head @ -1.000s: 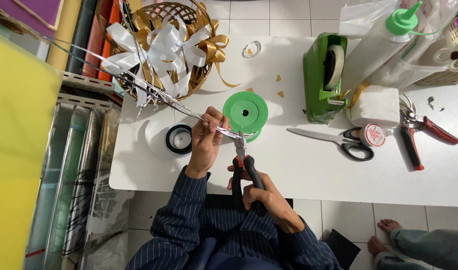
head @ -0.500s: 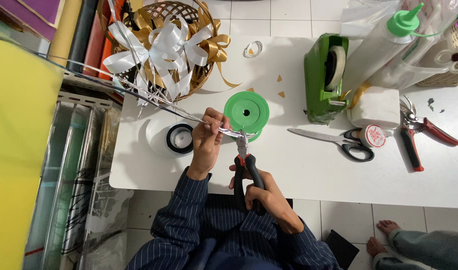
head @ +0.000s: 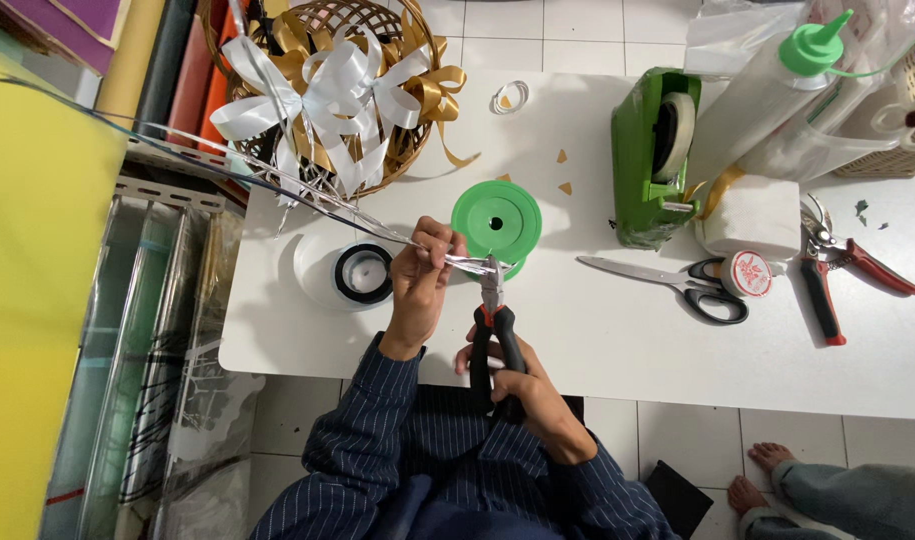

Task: The person unspools a length of silver wire from a green spool, measures it against the table, and then uses pliers to cut the wire. The cut piece of wire is then placed on the table.

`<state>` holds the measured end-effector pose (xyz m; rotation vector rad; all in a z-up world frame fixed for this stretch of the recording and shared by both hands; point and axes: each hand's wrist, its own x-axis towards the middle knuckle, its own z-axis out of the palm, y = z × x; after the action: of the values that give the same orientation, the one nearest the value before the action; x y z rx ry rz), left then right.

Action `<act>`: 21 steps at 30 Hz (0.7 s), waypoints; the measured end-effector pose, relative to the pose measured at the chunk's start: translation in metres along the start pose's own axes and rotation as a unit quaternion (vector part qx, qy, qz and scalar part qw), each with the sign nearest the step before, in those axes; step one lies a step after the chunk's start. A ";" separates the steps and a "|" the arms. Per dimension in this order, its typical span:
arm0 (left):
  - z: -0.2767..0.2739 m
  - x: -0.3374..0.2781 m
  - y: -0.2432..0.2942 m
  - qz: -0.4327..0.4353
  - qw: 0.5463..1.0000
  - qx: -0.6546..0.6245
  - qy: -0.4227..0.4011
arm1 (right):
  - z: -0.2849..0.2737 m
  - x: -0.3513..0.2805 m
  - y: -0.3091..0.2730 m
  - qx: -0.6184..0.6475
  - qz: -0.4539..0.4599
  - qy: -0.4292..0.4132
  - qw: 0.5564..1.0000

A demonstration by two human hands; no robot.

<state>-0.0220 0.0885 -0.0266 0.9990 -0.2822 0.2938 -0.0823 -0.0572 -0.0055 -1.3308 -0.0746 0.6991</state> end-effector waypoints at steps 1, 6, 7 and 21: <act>0.002 0.000 0.000 0.003 1.000 0.000 0.001 | 0.003 0.000 0.001 0.094 0.008 -0.020 0.995; 0.003 0.000 0.000 0.007 0.999 0.010 0.036 | 0.010 0.000 -0.001 0.206 0.000 -0.045 0.977; 0.005 0.001 0.003 0.012 0.999 0.027 0.045 | 0.011 -0.002 -0.006 0.184 0.002 -0.033 0.982; 0.028 -0.005 0.027 0.058 0.973 0.111 0.194 | 0.009 -0.029 0.001 0.090 -0.023 0.000 0.996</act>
<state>-0.0391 0.0778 0.0075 1.1220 0.0503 0.6276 -0.1096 -0.0637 0.0060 -1.1523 -0.0420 0.6515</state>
